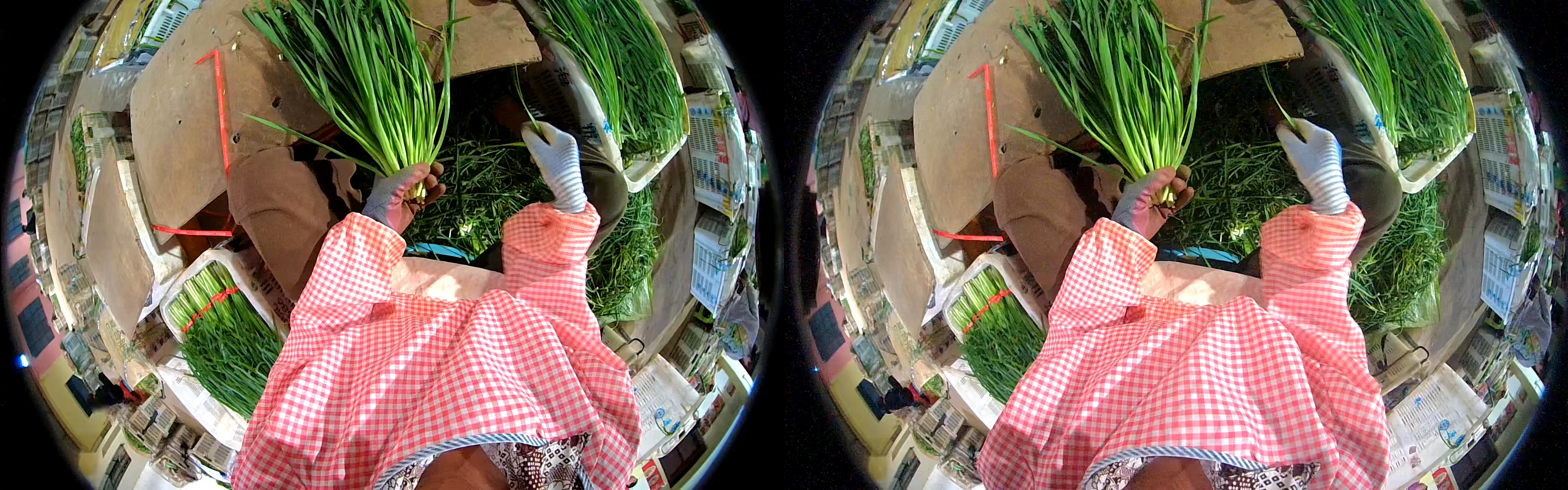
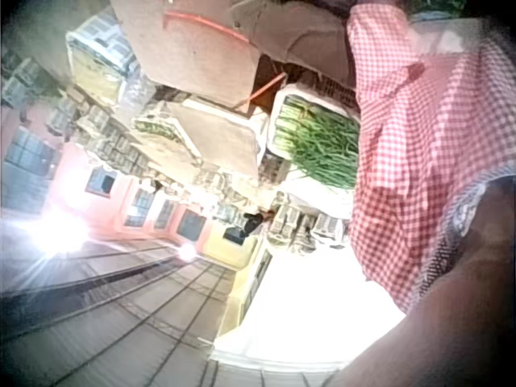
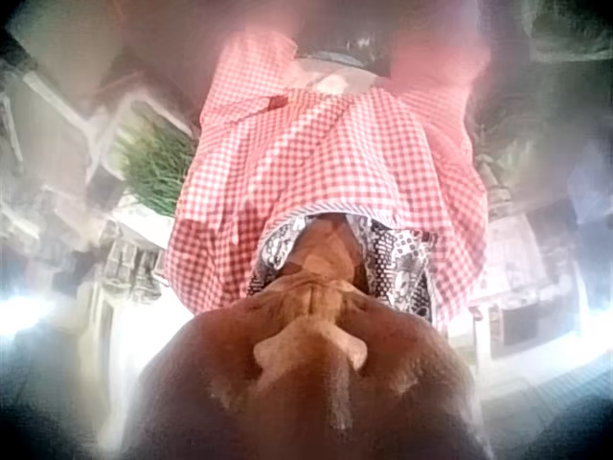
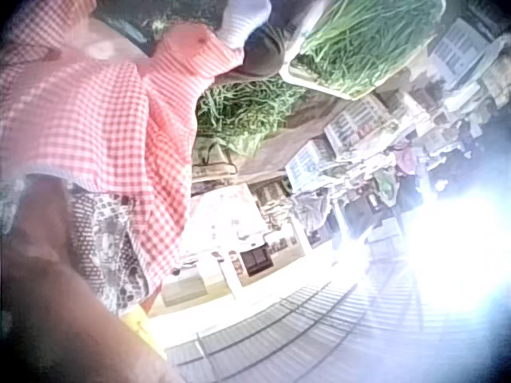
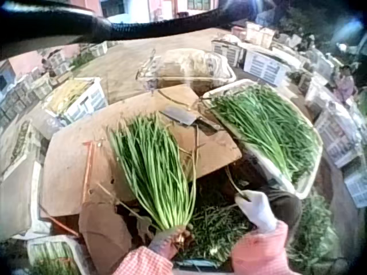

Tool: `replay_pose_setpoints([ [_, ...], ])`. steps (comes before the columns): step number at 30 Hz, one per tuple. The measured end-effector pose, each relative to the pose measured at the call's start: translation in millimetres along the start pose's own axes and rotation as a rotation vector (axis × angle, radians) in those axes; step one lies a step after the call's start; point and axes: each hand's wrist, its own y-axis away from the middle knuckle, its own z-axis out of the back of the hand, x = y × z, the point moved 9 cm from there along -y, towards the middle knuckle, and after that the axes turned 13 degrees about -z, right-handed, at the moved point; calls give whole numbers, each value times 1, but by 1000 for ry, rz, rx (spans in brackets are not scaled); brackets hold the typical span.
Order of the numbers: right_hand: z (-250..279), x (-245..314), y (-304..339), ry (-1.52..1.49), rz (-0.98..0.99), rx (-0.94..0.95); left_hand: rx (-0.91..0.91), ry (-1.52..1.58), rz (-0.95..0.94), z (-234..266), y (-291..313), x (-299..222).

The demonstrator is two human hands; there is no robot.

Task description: The person bundles bunches of leeks together, secures them with red tape, and uses a large knife to trim the ends before placing the finished bundles into a plastic crate.

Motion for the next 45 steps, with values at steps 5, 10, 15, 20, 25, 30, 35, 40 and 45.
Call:
replay_pose_setpoints([
  [5, -21, -14, 33, 43, 72, 90, 220, 219, -58, -20, -6, -1],
  [10, -102, 65, 83, -412, 197, 454, 6, 220, -88, 11, -9, -1],
  [15, -129, 58, 63, -33, 224, 362, 6, 285, -145, 32, -22, 7],
  [20, -133, 53, 65, -65, 210, 390, -25, 231, -144, 3, -3, -13],
  [25, -95, 70, 73, -17, 211, 382, 59, 320, -54, -31, 12, -22],
  [30, -73, 109, 90, -505, 155, 428, 190, 503, 29, -36, 14, -19],
  [35, -116, 134, 78, 24, 542, 136, 148, 206, -283, -8, 9, -21],
  [40, -118, 134, 71, -30, 458, 207, 52, 413, -11, -19, 13, -13],
  [45, -107, 112, 63, -601, 178, 418, 67, 291, -2, -16, 9, -6],
])
